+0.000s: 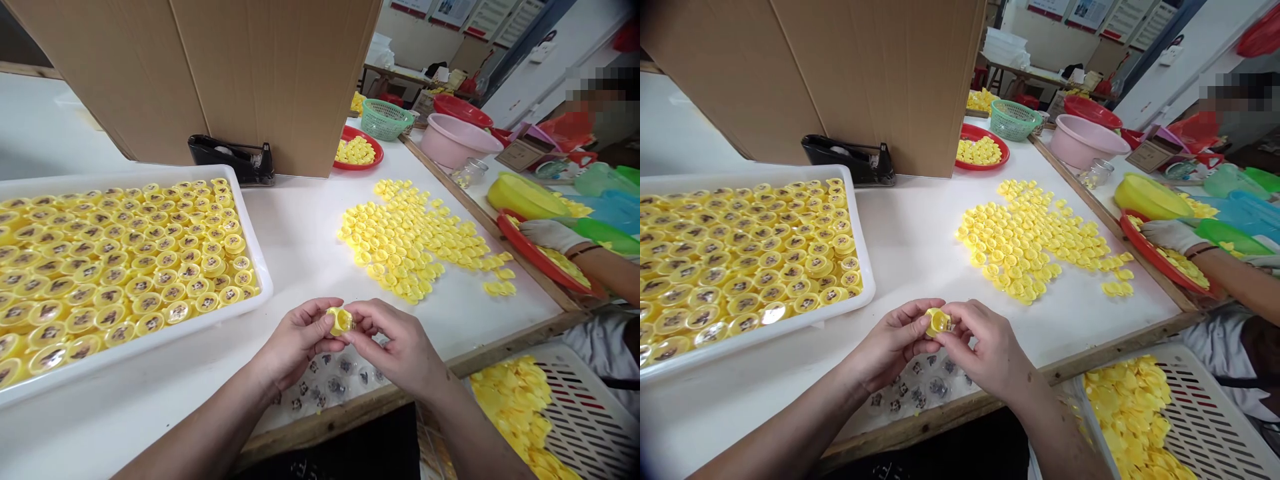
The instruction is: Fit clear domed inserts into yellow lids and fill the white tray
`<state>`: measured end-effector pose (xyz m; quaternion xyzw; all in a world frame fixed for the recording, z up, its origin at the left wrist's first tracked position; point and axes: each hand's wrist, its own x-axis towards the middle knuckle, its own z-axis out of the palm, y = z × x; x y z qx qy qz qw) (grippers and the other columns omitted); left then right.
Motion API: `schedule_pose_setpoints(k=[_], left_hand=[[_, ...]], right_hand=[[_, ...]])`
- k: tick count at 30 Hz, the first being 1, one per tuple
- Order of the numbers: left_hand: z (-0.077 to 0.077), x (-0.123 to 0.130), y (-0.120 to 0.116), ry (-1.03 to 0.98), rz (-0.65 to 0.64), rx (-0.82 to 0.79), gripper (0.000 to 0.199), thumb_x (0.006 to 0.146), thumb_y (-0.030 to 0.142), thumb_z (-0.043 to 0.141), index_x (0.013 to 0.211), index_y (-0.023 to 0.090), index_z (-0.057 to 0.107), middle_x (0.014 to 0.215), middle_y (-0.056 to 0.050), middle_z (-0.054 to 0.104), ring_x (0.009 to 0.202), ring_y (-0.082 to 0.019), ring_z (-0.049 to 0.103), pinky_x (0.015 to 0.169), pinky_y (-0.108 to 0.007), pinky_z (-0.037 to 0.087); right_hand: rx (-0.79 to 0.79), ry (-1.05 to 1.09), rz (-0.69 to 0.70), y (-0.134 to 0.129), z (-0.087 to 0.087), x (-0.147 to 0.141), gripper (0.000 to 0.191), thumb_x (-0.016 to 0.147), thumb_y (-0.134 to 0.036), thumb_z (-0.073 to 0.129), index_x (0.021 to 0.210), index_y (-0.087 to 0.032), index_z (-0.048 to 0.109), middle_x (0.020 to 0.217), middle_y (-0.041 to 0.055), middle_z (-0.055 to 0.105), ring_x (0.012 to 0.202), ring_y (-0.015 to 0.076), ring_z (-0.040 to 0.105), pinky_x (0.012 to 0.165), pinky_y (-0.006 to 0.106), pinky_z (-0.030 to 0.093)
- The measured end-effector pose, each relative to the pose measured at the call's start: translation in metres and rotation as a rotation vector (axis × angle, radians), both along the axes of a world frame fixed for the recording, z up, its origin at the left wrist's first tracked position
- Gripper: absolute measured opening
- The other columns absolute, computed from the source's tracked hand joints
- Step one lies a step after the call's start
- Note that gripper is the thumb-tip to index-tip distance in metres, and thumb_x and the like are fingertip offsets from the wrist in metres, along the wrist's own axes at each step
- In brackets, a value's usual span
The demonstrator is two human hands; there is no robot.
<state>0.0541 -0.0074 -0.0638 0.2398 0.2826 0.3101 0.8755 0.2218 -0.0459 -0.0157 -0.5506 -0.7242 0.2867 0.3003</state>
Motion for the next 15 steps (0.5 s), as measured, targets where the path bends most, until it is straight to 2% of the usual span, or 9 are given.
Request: schedule_pose_setpoints(k=[2,6,10,15], left_hand=[[-0.001,0.000,0.000,-0.009,-0.003,0.006,0.032,0.076,0.026,0.070,0.105,0.015,0.062,0.099,-0.007,0.065,0.083,-0.015,0.065,0.074,-0.024,0.053],[-0.002,-0.001,0.000,-0.023,0.002,0.020,0.031,0.075,0.023,0.071,0.103,0.016,0.061,0.093,-0.005,0.065,0.083,-0.014,0.064,0.078,-0.026,0.052],[-0.003,-0.001,-0.001,-0.019,0.006,0.039,0.030,0.074,0.024,0.072,0.100,0.016,0.060,0.092,-0.006,0.066,0.082,-0.014,0.064,0.076,-0.026,0.051],[-0.002,0.001,-0.002,-0.025,0.017,0.065,0.029,0.071,0.022,0.075,0.096,0.016,0.060,0.089,-0.004,0.065,0.080,-0.013,0.063,0.074,-0.026,0.051]], right_hand=[[0.010,0.015,-0.068,-0.002,-0.004,-0.003,0.014,0.085,-0.021,0.057,0.098,-0.021,0.058,0.080,0.0004,0.062,0.068,0.0118,0.061,0.060,0.022,0.050],[0.110,-0.020,-0.135,-0.006,-0.012,-0.007,0.022,0.087,-0.023,0.055,0.109,-0.021,0.054,0.076,-0.0004,0.064,0.063,0.0120,0.062,0.060,0.023,0.051],[0.187,-0.143,-0.072,-0.010,-0.014,-0.005,0.023,0.088,-0.022,0.056,0.110,-0.024,0.055,0.089,0.0022,0.067,0.077,0.0157,0.064,0.069,0.027,0.052],[0.132,-0.168,-0.012,-0.014,-0.008,0.001,0.033,0.087,-0.013,0.052,0.119,-0.024,0.050,0.099,0.0027,0.067,0.087,0.0158,0.064,0.076,0.027,0.051]])
